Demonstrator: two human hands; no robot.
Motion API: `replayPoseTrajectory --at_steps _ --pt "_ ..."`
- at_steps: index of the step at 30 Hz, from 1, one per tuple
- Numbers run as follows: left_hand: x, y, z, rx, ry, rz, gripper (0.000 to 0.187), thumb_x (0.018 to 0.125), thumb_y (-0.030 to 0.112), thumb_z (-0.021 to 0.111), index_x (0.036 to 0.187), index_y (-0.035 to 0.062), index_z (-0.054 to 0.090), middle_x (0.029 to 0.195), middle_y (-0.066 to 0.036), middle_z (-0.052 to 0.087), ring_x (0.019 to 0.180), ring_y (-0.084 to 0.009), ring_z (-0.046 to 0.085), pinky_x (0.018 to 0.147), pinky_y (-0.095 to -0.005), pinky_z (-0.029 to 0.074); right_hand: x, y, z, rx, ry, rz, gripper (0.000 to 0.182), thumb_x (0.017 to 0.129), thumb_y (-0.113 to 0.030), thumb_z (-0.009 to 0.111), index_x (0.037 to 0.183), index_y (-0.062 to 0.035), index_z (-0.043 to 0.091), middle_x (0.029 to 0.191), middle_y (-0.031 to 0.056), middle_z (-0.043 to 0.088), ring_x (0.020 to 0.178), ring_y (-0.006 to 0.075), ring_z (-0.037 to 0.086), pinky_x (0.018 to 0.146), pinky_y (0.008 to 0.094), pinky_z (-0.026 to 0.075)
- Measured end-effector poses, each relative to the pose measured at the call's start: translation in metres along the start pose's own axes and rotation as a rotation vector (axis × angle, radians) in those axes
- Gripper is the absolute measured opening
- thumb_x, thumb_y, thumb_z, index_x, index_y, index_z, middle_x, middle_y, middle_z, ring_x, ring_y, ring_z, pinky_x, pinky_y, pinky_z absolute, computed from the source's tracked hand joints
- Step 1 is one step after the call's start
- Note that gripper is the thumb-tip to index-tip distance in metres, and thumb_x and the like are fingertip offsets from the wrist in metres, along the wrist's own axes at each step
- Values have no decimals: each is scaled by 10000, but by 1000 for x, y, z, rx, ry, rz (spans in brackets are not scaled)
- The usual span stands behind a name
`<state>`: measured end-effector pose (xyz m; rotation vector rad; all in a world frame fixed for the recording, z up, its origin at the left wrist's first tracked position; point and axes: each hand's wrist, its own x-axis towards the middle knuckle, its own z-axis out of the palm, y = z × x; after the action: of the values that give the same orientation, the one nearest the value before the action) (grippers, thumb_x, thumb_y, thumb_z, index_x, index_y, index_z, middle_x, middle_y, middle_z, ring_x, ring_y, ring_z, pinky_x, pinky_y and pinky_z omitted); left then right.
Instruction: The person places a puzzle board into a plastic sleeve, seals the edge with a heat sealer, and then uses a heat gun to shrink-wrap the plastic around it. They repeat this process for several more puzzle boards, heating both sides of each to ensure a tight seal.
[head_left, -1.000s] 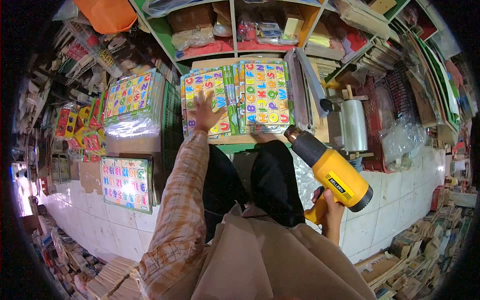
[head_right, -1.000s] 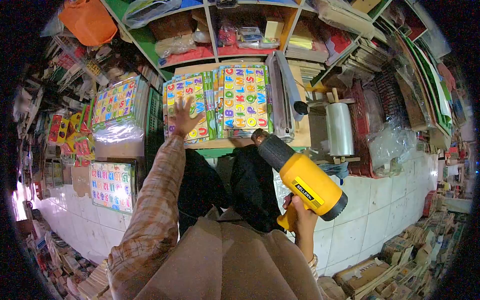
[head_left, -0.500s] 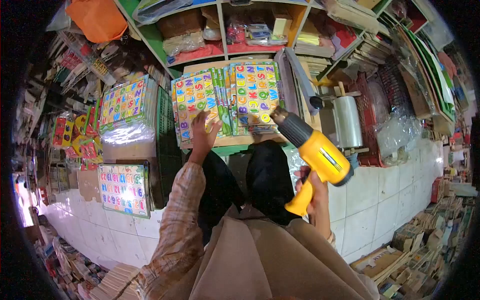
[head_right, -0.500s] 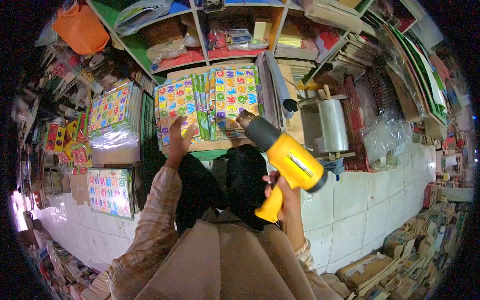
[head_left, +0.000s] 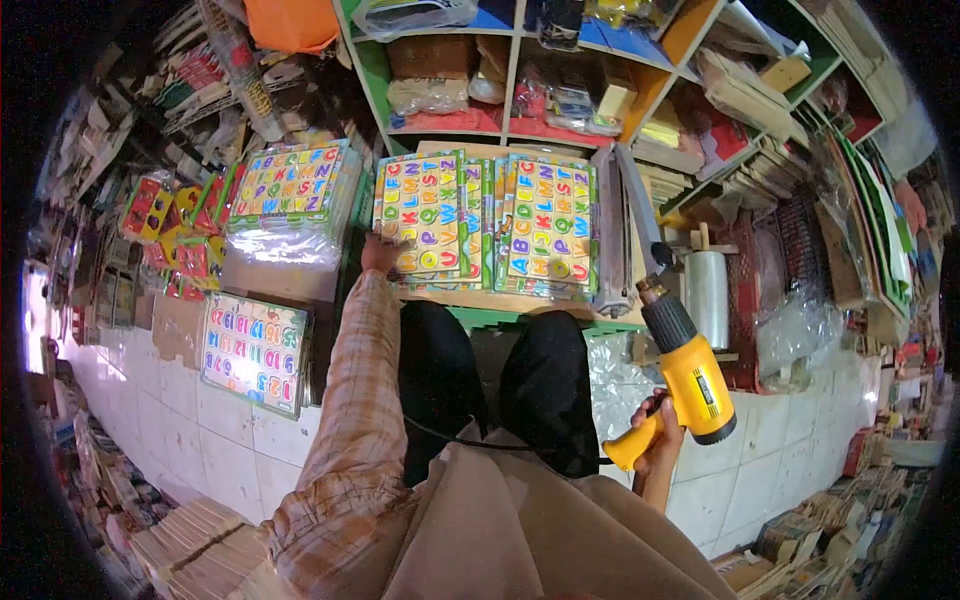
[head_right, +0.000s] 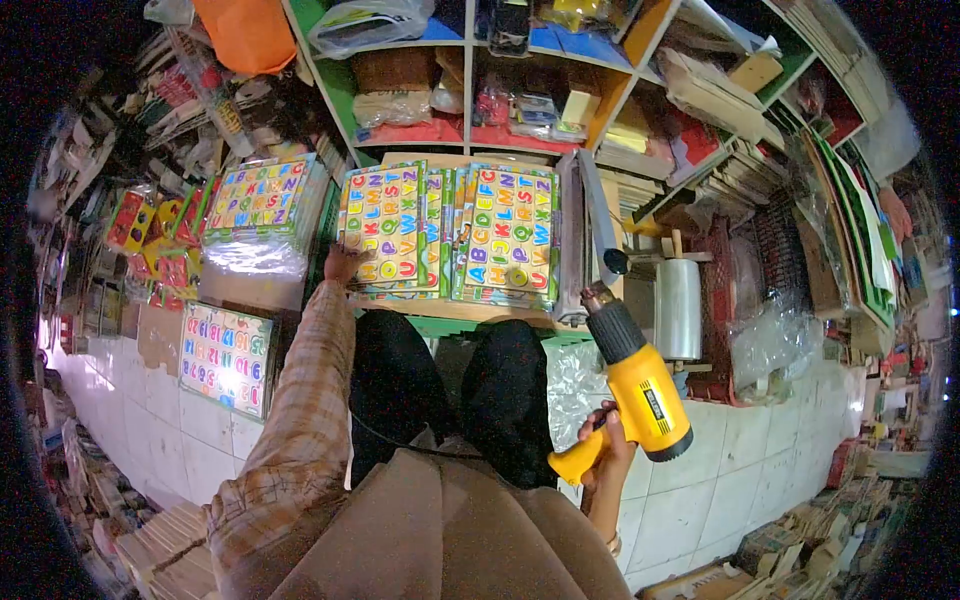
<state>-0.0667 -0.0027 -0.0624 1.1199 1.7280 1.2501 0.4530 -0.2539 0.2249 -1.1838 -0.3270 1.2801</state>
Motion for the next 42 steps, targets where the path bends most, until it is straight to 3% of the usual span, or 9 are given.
replayPoseTrajectory --at_steps 3,11,24,29,30,32,34,39,42 --pt "1 27 -12 563 -91 -71 839 444 386 883 1083 -52 561 1014 -213 641 943 -311 634 805 -382 503 3 2 2 -42 7 -5 280 857 -204 600 1033 0 524 756 97 559 563 174 539 510 265 459" --pt "-27 70 17 768 -34 32 1101 383 369 879 1297 -11 396 1189 -236 553 1078 -363 556 919 -413 449 -2 6 25 -78 13 35 282 828 -175 635 1020 0 527 750 98 561 557 185 548 504 275 472" --pt "-58 74 -25 68 -199 -268 782 537 299 856 1178 -5 525 1019 -152 638 928 -224 623 797 -340 504 -1 14 15 124 -229 115 322 819 -175 623 1070 -9 508 895 146 588 619 197 571 573 292 497" --pt "-23 -37 -7 83 -75 -32 560 660 159 788 1132 15 525 1015 -104 639 917 -230 613 791 -379 489 3 16 37 169 -394 105 403 757 7 601 1139 -35 477 1171 117 487 861 194 539 686 305 508" --pt "-32 -3 -4 -47 -286 157 497 680 147 769 1105 25 542 990 -82 645 903 -208 612 768 -357 491 6 12 38 206 -415 91 419 745 26 603 1139 -37 474 1168 112 482 871 194 536 689 305 509" --pt "-25 -5 -5 -126 -339 -132 510 659 99 786 1095 8 537 1007 -83 635 885 -174 604 755 -321 495 9 -17 50 414 -517 -2 378 732 20 608 1077 -34 463 1083 99 461 820 195 524 653 292 513" --pt "-77 106 1 192 -114 -128 686 592 151 857 1136 -47 488 1029 -115 622 908 -186 598 804 -325 496 18 -49 49 619 -686 -120 353 791 -75 615 1107 -31 464 1072 108 475 862 202 531 650 284 512" --pt "1 -67 -19 23 -218 -175 691 619 193 844 1162 -49 492 1048 -140 627 918 -219 611 789 -363 502 64 -56 20 120 132 -342 295 878 -334 613 992 -80 516 758 33 554 626 151 559 549 272 481" --pt "-35 13 -12 280 -141 -85 659 637 205 832 1158 -36 507 1051 -155 631 918 -230 618 773 -374 504 106 -19 -32 -147 14 -103 342 873 -223 613 1143 -41 508 715 18 515 538 114 508 481 243 437"
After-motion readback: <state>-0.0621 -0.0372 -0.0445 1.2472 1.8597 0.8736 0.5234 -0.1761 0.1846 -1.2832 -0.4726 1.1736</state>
